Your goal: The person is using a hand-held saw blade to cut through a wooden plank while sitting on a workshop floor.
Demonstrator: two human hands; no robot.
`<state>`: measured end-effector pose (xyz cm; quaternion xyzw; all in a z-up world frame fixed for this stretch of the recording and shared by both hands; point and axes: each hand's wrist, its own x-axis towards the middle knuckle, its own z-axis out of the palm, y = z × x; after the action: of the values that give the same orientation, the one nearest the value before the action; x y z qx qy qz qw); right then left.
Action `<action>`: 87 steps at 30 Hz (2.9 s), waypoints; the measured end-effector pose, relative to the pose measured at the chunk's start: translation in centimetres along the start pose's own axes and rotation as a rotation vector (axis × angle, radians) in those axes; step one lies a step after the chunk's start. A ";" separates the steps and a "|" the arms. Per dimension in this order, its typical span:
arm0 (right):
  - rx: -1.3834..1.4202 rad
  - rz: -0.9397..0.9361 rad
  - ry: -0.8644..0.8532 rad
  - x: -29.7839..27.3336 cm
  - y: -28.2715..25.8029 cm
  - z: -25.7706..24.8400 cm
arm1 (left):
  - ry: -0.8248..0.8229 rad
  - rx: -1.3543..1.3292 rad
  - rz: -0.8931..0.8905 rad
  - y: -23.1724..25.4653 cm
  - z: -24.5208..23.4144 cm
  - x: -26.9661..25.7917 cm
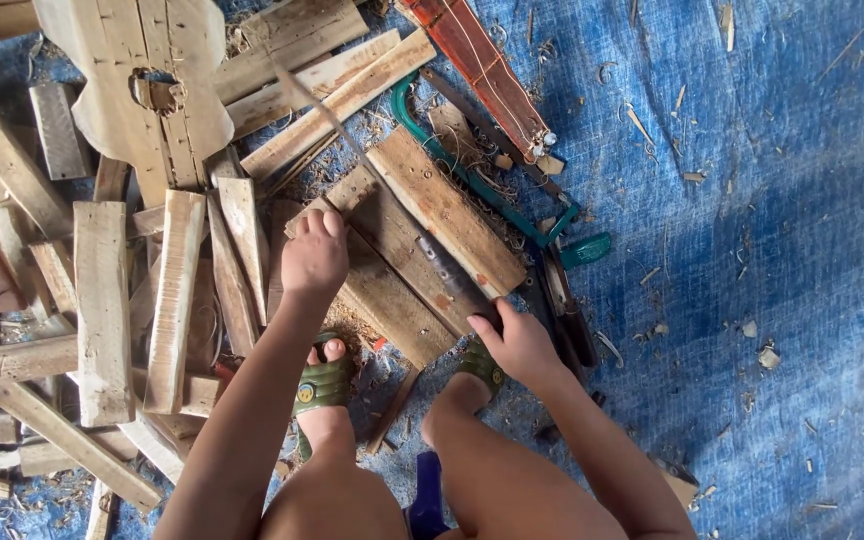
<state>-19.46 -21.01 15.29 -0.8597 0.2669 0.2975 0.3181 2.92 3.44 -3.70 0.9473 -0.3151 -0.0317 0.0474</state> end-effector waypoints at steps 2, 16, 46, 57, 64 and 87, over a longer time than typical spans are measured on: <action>-0.002 -0.064 0.080 -0.1 0.2 1.1 | -0.008 -0.011 0.001 -0.1 0.4 0.0; -0.009 -0.031 0.020 -0.1 -0.8 2.4 | 0.177 -0.008 0.079 -0.1 -1.0 -0.1; -0.019 0.029 -0.068 -2.4 -2.9 2.6 | 0.242 0.055 0.099 -0.1 -3.0 -0.5; -0.092 -0.083 0.152 0.0 0.0 3.0 | 0.257 0.016 0.090 -1.0 -1.1 0.9; -0.211 0.034 0.011 -1.8 -0.3 4.5 | 0.216 -0.014 0.115 -1.2 -0.9 0.4; 0.701 0.024 0.037 -1.1 4.5 7.1 | 0.068 -0.255 -0.160 -0.9 -4.7 -0.3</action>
<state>-25.54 -18.65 9.96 -0.7001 0.3685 0.1758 0.5858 3.67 4.67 0.87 0.9562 -0.2301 -0.0434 0.1755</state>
